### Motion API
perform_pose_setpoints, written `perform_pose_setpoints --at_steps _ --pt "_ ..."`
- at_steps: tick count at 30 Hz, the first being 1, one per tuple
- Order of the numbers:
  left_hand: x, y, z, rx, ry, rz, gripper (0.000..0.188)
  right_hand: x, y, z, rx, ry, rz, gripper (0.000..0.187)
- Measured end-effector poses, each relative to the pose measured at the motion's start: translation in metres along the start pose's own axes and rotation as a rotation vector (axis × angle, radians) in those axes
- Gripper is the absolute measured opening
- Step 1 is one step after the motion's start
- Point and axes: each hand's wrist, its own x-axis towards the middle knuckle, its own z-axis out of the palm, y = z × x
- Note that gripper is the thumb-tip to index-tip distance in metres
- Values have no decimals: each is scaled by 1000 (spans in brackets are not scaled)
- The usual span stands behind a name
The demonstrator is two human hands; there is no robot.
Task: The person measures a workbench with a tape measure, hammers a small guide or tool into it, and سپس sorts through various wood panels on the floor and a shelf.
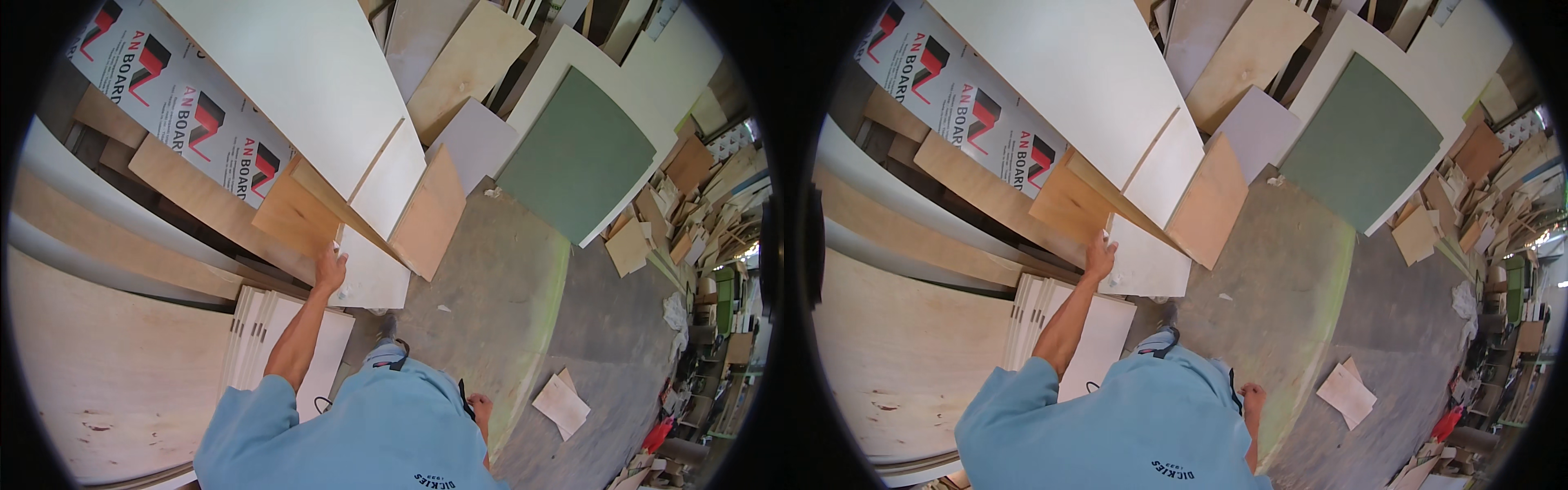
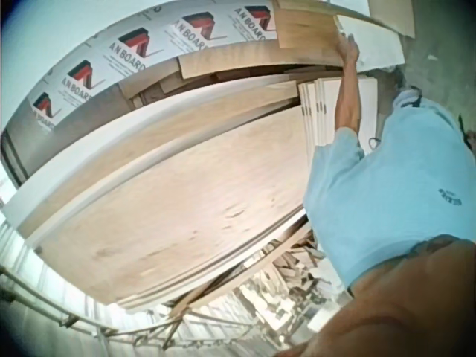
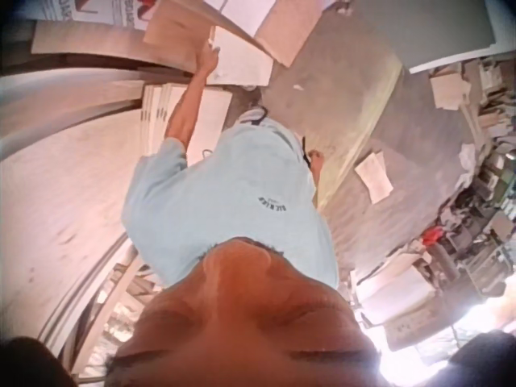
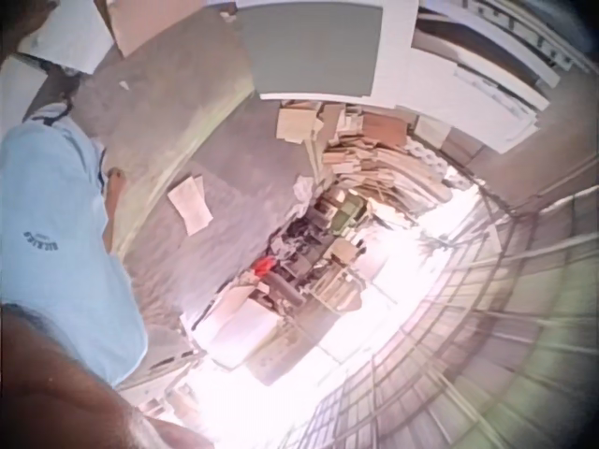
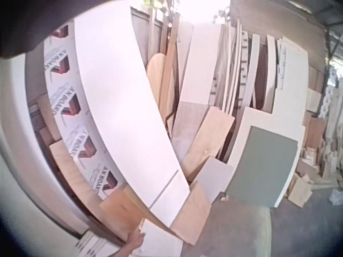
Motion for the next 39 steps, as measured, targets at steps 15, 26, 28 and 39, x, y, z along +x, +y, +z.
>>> perform_pose_setpoints --at_steps 15,26,28,39 --pt "87 -35 -29 -309 -263 -86 25 -31 -12 -23 -141 79 88 15" --pt "16 39 56 -551 -355 -34 38 53 -199 160 -392 -494 -393 48" --pt "-2 62 65 -567 -434 29 32 32 -267 210 -256 -531 -376 54" --pt "186 -37 -21 339 279 -59 57 30 -295 242 -520 -145 -584 41"
